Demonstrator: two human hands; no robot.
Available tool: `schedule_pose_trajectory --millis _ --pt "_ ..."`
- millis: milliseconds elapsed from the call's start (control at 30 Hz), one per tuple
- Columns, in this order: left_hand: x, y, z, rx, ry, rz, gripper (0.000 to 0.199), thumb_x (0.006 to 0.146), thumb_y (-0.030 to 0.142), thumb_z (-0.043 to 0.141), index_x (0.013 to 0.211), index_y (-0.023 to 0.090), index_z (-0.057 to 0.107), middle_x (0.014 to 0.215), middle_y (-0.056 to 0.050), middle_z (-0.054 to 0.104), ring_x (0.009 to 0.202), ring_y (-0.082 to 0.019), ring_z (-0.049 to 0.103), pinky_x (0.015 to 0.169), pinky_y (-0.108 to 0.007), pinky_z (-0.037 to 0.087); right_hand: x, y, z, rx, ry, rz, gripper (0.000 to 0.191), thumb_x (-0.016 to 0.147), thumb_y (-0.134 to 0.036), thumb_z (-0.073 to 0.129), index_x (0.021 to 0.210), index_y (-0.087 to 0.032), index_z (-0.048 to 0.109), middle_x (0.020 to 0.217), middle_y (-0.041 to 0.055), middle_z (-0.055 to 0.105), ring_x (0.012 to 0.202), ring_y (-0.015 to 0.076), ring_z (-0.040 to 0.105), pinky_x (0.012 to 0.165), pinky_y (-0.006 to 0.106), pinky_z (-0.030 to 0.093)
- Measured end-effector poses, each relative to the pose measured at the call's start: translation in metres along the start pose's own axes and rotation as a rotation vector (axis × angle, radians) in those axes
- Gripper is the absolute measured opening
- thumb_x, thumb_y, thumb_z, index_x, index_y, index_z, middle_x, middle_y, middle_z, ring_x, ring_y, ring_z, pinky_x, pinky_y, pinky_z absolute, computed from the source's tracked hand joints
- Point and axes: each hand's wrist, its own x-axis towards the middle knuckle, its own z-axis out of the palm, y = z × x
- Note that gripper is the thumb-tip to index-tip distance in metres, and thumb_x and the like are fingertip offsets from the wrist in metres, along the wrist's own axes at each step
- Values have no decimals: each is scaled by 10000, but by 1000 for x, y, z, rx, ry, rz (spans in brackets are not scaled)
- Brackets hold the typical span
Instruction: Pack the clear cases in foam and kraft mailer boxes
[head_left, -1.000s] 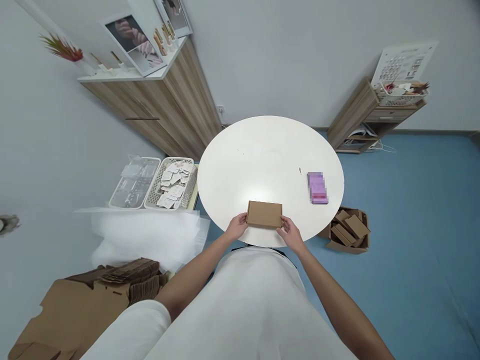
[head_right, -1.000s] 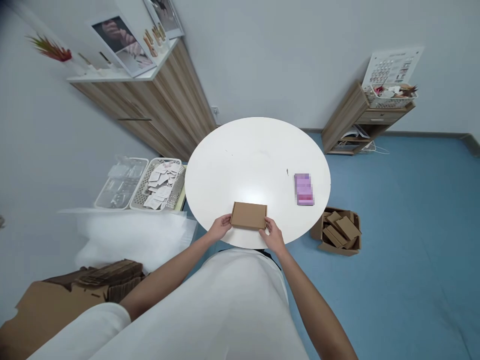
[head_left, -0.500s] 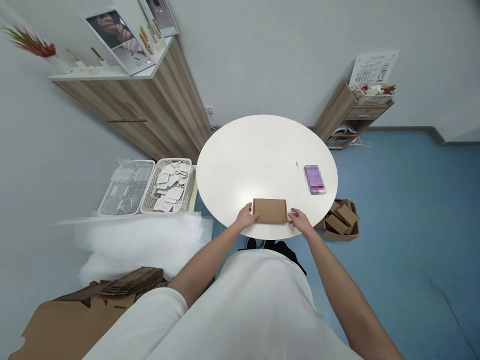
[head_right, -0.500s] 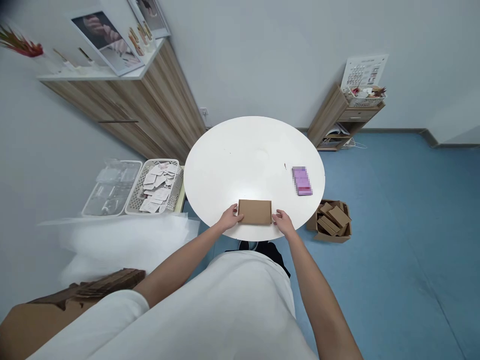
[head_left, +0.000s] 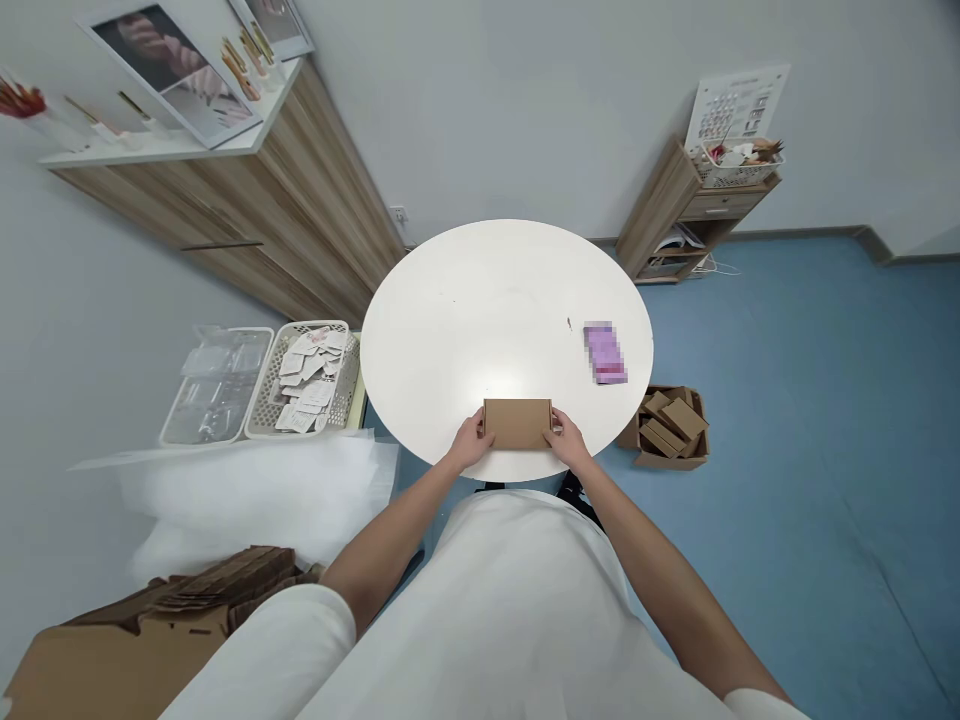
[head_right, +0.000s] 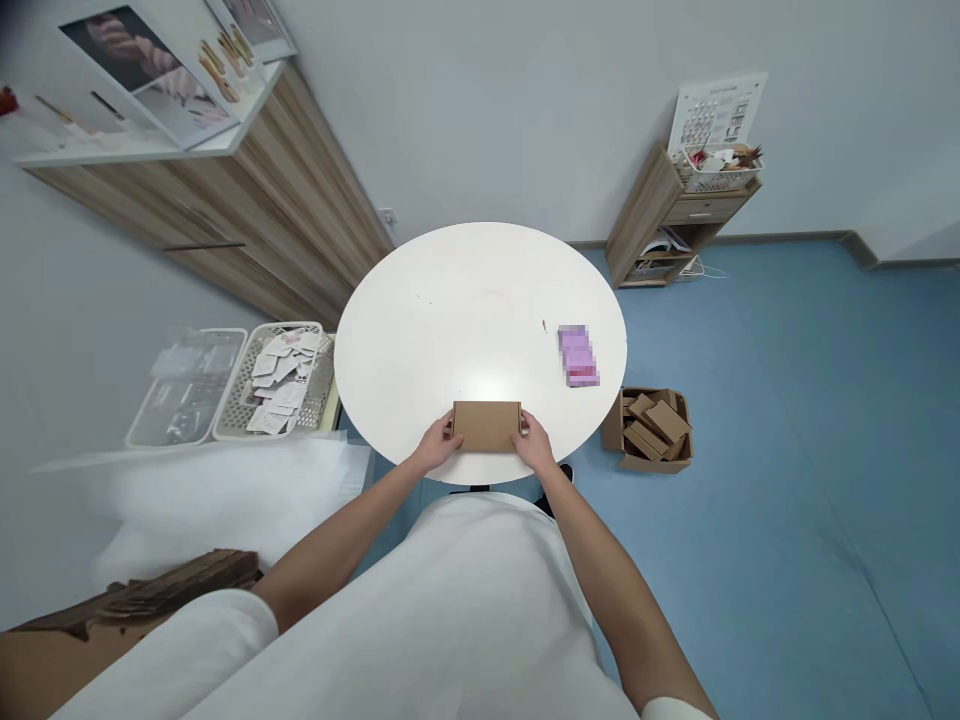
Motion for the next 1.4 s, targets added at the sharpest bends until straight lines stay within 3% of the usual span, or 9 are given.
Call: schedule_pose_trajectory --millis 200,400,567,733,867,967,1100,1233,1400 --pt "6 57 65 79 9 17 628 745 409 529 1308 260 296 1067 -82 449 824 -161 519 726 -325 466 -16 28 -84 28 141 -45 555 694 -393 535 1217 -229 449 984 50 563 663 127 534 657 290 451" --pt "50 131 170 211 -279 104 662 739 460 526 1310 212 300 1029 -94 488 791 -169 538 730 -341 468 -42 83 -196 -18 367 73 487 757 -464 436 1155 -196 513 895 53 573 723 160 534 676 298 431" --pt "99 174 267 280 -515 119 561 705 439 576 1180 163 463 988 -104 582 872 -218 554 773 -353 457 -53 132 -272 -59 453 224 452 801 -454 360 1151 -214 514 903 55 593 842 189 542 740 313 413" --pt "140 215 344 290 -598 96 547 703 414 589 1168 148 477 1107 -116 573 961 -233 557 836 -330 438 -51 154 -335 29 593 268 476 789 -481 379 1138 -190 519 1006 90 599 929 210 547 799 338 411" --pt "161 237 377 159 -603 185 646 692 269 611 1270 149 349 1278 -122 455 1131 -223 468 938 -326 373 -49 154 -363 196 761 188 579 759 -502 441 1250 -198 398 1231 102 498 1086 213 494 876 331 395" --pt "163 237 380 179 -618 203 623 671 219 620 1244 146 385 1302 -126 433 1195 -233 406 985 -332 325 -52 160 -360 200 792 268 622 738 -518 463 1265 -198 379 1311 102 425 1187 239 409 945 358 348" --pt "150 218 356 267 -642 122 534 678 245 614 1182 155 459 1239 -124 498 1146 -261 459 953 -374 361 -58 178 -336 222 674 406 638 724 -504 472 1271 -190 373 1321 125 408 1147 265 458 930 385 369" --pt "129 196 307 213 -571 65 476 709 278 587 1154 143 484 1153 -130 551 998 -227 564 862 -350 436 -48 176 -306 238 560 323 627 689 -461 524 1240 -188 404 1261 139 465 984 240 574 856 375 427" --pt "101 177 226 81 -338 15 433 729 326 566 1129 171 504 1104 -107 568 894 -189 589 760 -319 480 -18 122 -268 242 399 55 532 687 -417 534 1165 -192 477 1133 119 559 808 186 610 747 356 470"
